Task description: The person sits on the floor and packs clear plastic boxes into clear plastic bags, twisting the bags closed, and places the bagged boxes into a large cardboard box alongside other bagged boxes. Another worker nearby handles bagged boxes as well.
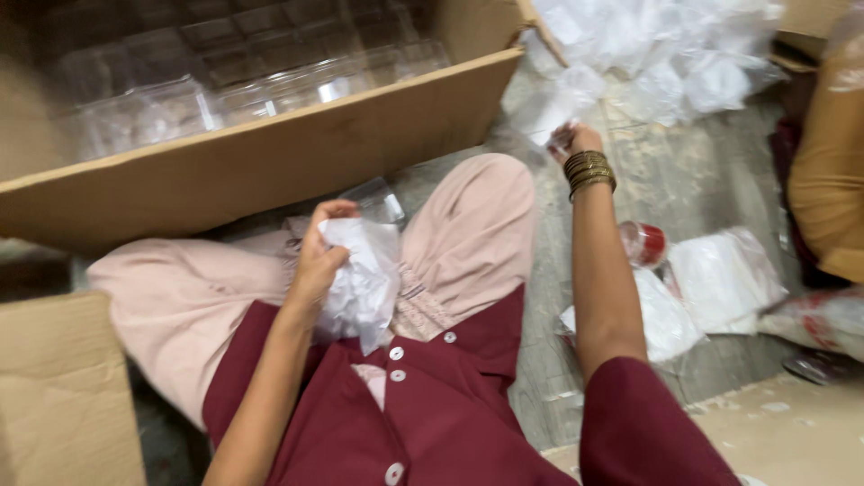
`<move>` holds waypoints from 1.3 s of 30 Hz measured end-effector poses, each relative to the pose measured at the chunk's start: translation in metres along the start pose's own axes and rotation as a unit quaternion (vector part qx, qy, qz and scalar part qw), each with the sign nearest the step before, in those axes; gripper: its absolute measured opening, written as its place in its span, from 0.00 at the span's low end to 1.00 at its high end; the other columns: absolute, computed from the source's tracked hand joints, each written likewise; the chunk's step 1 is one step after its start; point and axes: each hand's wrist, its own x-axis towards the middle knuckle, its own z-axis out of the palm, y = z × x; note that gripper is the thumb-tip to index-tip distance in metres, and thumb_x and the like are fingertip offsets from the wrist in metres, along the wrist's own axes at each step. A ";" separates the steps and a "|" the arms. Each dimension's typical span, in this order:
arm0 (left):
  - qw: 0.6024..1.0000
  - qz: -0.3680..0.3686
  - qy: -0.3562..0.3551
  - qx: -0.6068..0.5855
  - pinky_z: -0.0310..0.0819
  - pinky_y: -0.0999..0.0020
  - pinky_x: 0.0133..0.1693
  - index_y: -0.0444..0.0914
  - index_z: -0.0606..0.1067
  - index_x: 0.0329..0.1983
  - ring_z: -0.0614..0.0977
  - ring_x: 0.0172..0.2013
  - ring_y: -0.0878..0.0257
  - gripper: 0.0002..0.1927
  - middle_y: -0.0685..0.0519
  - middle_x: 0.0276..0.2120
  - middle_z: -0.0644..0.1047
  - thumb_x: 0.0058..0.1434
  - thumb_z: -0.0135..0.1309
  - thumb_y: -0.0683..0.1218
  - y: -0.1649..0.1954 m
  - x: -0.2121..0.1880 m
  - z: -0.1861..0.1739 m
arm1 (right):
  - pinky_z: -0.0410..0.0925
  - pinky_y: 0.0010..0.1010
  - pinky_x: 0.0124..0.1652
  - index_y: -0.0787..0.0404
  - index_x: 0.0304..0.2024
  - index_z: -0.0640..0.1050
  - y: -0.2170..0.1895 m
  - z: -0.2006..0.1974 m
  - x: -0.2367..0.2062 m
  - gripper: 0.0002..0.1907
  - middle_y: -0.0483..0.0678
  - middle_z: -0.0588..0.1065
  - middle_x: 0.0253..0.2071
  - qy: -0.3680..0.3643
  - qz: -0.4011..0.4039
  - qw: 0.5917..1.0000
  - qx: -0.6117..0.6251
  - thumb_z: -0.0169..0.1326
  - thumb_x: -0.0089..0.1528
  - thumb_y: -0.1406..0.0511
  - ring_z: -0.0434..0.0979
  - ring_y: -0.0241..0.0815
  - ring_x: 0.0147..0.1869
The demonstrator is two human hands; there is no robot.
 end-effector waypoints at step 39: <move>0.990 0.005 0.074 -0.118 0.76 0.74 0.39 0.34 0.79 0.41 0.80 0.34 0.71 0.09 0.56 0.34 0.80 0.66 0.63 0.45 -0.004 -0.009 0.005 | 0.68 0.27 0.37 0.69 0.42 0.79 0.145 0.134 -0.250 0.12 0.44 0.76 0.33 -0.286 -0.395 0.832 -0.264 0.53 0.71 0.64 0.73 0.32 0.37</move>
